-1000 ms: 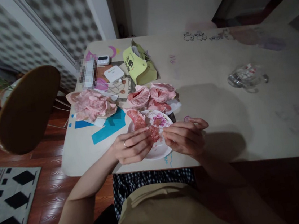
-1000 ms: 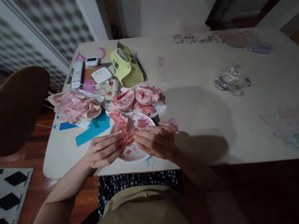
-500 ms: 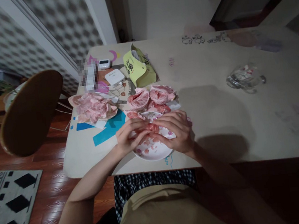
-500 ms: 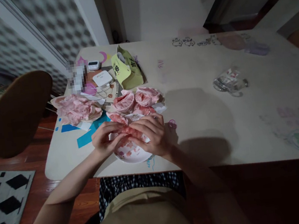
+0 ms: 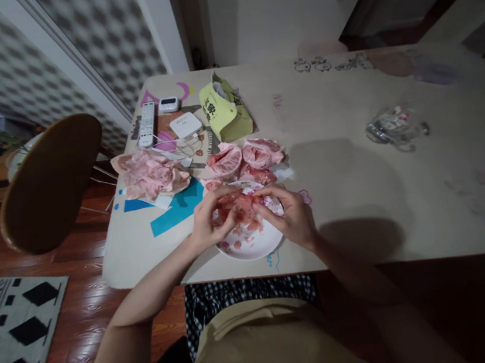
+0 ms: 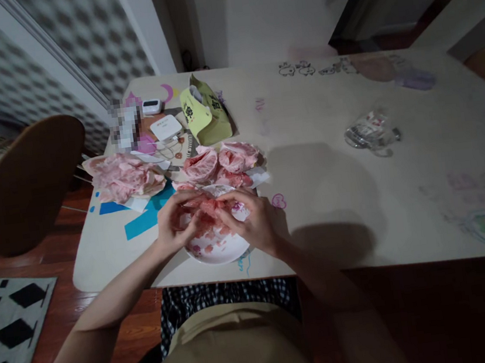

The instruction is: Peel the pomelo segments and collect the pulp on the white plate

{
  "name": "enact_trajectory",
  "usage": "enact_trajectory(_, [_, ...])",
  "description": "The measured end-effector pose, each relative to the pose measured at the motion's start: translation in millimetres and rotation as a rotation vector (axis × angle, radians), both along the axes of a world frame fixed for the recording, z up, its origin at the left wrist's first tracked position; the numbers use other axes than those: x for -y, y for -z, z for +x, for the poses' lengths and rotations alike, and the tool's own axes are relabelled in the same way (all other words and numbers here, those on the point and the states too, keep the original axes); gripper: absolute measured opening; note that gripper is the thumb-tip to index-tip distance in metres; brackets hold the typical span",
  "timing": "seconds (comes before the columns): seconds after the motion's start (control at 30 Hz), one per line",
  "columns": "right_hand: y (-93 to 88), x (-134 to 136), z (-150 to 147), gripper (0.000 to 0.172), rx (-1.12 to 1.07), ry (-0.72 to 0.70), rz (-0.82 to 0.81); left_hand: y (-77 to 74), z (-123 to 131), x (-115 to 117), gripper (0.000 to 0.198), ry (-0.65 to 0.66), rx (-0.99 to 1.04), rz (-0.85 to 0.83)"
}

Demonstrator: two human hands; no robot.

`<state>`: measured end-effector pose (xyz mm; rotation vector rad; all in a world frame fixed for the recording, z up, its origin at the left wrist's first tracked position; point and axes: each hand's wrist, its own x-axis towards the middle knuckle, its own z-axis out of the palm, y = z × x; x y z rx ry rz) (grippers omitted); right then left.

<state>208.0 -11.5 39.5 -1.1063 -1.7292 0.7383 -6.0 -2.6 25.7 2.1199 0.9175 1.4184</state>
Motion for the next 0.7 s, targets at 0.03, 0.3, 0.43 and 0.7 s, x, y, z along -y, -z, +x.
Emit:
enact_trajectory(0.03, [1.2, -0.3, 0.3, 0.011, -0.038, -0.015, -0.046, -0.2, -0.4, -0.2, 0.032, 0.009, 0.0, 0.0])
enact_trajectory(0.3, [13.0, -3.5, 1.3, 0.016, -0.081, -0.051, -0.122, 5.7, -2.6, -4.9, 0.037, 0.044, -0.166, 0.248])
enact_trajectory(0.43, [12.9, -6.7, 5.3, 0.015, 0.116, 0.022, 0.002, 7.7, -4.6, -7.6, 0.032, 0.021, -0.264, 0.27])
enact_trajectory(0.7, [9.5, -24.0, 13.8, 0.015, 0.258, 0.14, 0.235, 0.2, -19.0, -20.5, 0.021, 0.161, -0.511, 0.231])
